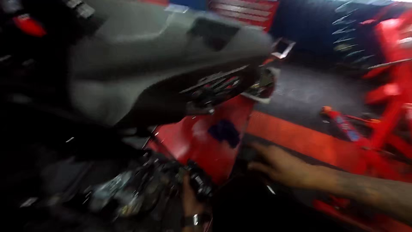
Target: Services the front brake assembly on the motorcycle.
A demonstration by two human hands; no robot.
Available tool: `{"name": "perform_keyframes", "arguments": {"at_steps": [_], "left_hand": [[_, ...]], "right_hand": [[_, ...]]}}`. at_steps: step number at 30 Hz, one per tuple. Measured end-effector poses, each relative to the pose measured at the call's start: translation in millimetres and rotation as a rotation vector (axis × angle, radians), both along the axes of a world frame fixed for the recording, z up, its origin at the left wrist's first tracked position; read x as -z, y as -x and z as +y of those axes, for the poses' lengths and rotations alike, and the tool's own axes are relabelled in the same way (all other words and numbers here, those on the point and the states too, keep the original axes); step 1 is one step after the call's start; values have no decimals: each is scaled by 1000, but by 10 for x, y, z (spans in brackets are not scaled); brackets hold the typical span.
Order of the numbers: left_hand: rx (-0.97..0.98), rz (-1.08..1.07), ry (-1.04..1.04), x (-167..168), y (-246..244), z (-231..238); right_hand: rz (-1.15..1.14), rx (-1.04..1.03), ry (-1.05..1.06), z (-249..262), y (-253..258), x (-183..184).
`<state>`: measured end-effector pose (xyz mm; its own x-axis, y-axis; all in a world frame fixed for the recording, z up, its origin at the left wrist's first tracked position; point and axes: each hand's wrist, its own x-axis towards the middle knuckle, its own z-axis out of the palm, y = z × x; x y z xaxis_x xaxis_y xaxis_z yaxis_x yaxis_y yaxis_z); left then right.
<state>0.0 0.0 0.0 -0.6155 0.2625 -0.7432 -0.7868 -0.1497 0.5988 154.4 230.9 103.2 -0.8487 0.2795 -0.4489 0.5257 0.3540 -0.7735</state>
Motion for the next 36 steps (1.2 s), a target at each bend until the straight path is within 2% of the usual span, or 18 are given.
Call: {"name": "perform_keyframes", "arguments": {"at_steps": [2, 5, 7, 9, 11, 14, 15, 17, 19, 21, 23, 24, 26, 27, 28, 32, 34, 36], "left_hand": [[-12, -7, 64, 87, 129, -148], [-49, -28, 80, 161, 141, -214], [-60, -28, 85, 170, 171, -266], [-47, -23, 93, 174, 175, -317], [-35, -23, 111, 165, 177, -327], [-44, -16, 127, 137, 180, -324], [-47, -10, 125, 140, 179, -328], [-45, -15, 121, 141, 190, -336], [-35, -39, 116, 125, 182, -351], [-26, -42, 110, 124, 174, -340], [-9, -38, 112, 115, 155, -327], [-7, -41, 109, 122, 154, -315], [-18, -45, 106, 129, 160, -292], [-26, -44, 106, 126, 163, -284], [-33, -46, 113, 123, 168, -278], [-38, -43, 130, 121, 168, -276], [-36, -36, 135, 128, 146, -280], [-34, -28, 133, 136, 153, -273]], "right_hand": [[24, 53, 63, -112, 68, 77], [228, -228, -264, -62, -26, 183], [226, -401, -313, 40, -48, 168], [201, -475, -327, 83, -56, 194], [117, -409, -278, 75, -33, 229], [-186, -213, -169, -22, 119, 128], [-187, -216, -223, -29, 129, 126], [96, -268, -523, -12, 83, 206], [341, -401, -652, 76, 69, 205], [348, -518, -592, 118, 87, 138], [318, -438, -512, 69, 71, 175], [248, -337, -389, 23, 76, 187], [29, -53, 84, -63, 148, 110], [-39, 45, 218, -89, 180, 69], [-30, 39, 192, -90, 179, 67], [260, -505, -546, 105, 72, 101], [262, -553, -600, 127, 45, 104], [146, -416, -476, 91, 52, 154]]}}
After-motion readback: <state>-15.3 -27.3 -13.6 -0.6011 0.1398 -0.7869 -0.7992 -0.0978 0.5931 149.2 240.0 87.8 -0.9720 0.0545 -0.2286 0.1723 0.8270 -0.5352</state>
